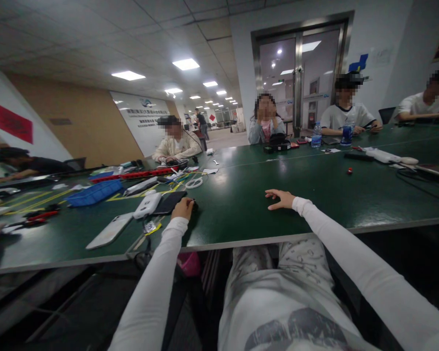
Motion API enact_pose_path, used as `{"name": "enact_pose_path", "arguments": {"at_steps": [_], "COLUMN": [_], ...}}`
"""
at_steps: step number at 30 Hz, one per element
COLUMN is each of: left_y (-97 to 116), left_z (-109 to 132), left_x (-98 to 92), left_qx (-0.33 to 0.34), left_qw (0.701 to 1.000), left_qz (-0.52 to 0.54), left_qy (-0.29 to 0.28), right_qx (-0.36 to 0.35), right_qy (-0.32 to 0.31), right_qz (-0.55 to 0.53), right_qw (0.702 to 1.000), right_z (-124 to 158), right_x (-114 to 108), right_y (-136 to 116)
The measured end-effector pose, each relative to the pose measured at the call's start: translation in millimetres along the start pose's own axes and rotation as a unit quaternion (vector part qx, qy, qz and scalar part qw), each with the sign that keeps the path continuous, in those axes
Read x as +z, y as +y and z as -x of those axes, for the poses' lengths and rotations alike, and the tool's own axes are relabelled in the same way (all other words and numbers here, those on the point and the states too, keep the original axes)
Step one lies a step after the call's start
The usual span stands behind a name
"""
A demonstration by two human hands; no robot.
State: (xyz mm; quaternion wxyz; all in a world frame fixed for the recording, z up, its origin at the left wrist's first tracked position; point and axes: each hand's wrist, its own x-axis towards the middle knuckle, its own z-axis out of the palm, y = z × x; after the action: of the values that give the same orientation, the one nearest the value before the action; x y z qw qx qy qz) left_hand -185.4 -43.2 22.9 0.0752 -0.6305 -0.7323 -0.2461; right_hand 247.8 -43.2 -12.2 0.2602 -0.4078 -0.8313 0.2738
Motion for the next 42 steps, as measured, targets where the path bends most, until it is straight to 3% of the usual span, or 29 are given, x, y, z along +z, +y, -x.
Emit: {"name": "enact_pose_path", "arguments": {"at_steps": [3,10,42], "left_y": [-13,-15,-17], "left_z": [2,1,3], "left_x": [-6.5,-7.3,-5.7], "left_qx": [-0.025,-0.036,-0.008], "left_qw": [0.999,0.997,0.998], "left_qz": [-0.010,-0.017,-0.056], "left_qy": [0.032,0.061,0.019], "right_qx": [0.000,0.003,-0.005], "right_qy": [0.002,-0.001,0.014], "right_qz": [0.001,-0.004,-0.020], "right_qw": [1.000,1.000,1.000], "right_z": [0,1,-3], "right_x": [1,1,6], "right_y": [1,0,9]}}
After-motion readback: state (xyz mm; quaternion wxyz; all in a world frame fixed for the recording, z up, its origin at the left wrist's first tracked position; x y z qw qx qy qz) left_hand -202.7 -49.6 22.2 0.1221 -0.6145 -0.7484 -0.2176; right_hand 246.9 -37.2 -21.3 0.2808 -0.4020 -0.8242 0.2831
